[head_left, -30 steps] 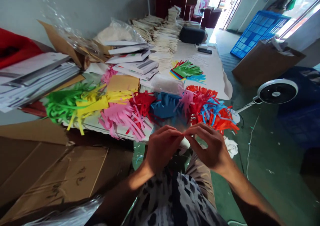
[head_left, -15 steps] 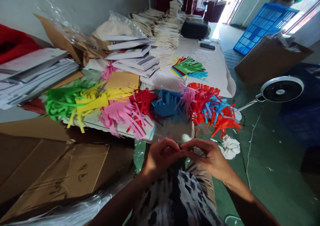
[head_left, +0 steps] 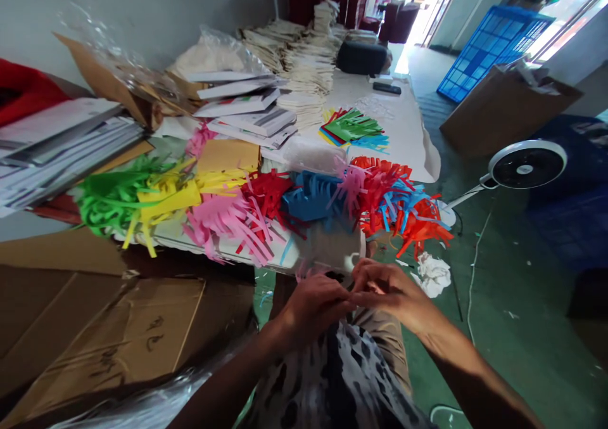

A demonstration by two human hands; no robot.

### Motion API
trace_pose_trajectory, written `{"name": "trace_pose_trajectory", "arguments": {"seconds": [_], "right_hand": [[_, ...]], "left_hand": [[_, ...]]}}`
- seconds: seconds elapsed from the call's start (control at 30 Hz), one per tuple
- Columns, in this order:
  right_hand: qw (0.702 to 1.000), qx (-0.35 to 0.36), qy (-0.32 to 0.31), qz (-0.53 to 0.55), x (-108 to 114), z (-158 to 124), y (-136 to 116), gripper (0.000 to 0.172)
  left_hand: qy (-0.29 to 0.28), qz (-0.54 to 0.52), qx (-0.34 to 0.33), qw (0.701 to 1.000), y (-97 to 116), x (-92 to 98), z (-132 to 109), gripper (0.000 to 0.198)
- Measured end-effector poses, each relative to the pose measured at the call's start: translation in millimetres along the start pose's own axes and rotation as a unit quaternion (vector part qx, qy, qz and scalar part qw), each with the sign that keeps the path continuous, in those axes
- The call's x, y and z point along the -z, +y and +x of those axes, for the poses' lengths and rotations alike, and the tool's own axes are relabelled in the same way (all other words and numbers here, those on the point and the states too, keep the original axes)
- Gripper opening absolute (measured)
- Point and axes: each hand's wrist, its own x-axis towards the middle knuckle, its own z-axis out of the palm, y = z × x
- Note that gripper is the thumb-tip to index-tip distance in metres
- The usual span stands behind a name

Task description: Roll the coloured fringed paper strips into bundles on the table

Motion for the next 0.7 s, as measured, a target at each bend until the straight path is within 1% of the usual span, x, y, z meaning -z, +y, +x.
{"name": "trace_pose_trajectory", "arguments": {"seconds": [0.07,0.13,0.2,0.23,0.3,0.33,0.37,0.4,0.43,0.5,0.53,0.6,0.63,0.67,0.7], "right_hand": [[0.999,0.024,0.029,-0.009,4,-4,-3,0.028],[0.995,0.061,0.078,-0.031,8,-9,-9,0.02],[0.989,0.087,0.114,-0.027,11,-12,-14,0.013],[0.988,0.093,0.119,-0.011,10,-13,-15,0.01],[0.991,0.091,0.101,0.015,6,-13,-15,0.026],[0.992,0.087,0.085,0.017,4,-12,-14,0.031],[0.994,0.081,0.072,0.013,1,-10,-12,0.029],[0.995,0.075,0.065,0.007,0,-9,-11,0.023],[0.995,0.069,0.068,0.003,0,-7,-9,0.02],[0.993,0.065,0.099,0.012,7,-2,-9,0.023],[0.989,0.071,0.128,0.021,13,1,-10,0.022],[0.968,0.113,0.222,0.025,27,9,-19,0.02],[0.946,0.15,0.288,0.015,35,14,-25,0.019],[0.913,0.195,0.357,-0.005,42,20,-33,0.018],[0.871,0.249,0.421,-0.038,47,26,-40,0.019]], "left_hand": [[0.006,-0.023,0.029,0.999,4,0.4,-1,0.033],[0.011,-0.064,0.056,0.996,8,1.1,-1,0.034],[0.008,-0.111,0.079,0.991,12,1.0,0,0.037],[0.006,-0.129,0.086,0.988,13,0.4,2,0.037],[0.008,-0.148,0.093,0.985,14,-1.6,6,0.039],[0.008,-0.151,0.092,0.984,15,-2.8,8,0.039],[0.005,-0.151,0.088,0.985,15,-3.9,11,0.038],[-0.004,-0.149,0.085,0.985,15,-4.9,14,0.038],[-0.017,-0.145,0.087,0.985,15,-5.6,16,0.038],[-0.041,-0.129,0.097,0.986,12,-5.9,20,0.039],[-0.045,-0.111,0.105,0.987,9,-5.2,21,0.04],[-0.029,-0.058,0.123,0.99,2,-1.8,23,0.041],[-0.013,-0.028,0.131,0.991,-3,1.2,24,0.039],[0.006,-0.002,0.136,0.991,-7,5.2,24,0.035],[0.026,0.016,0.14,0.99,-12,10.1,24,0.028]]}}
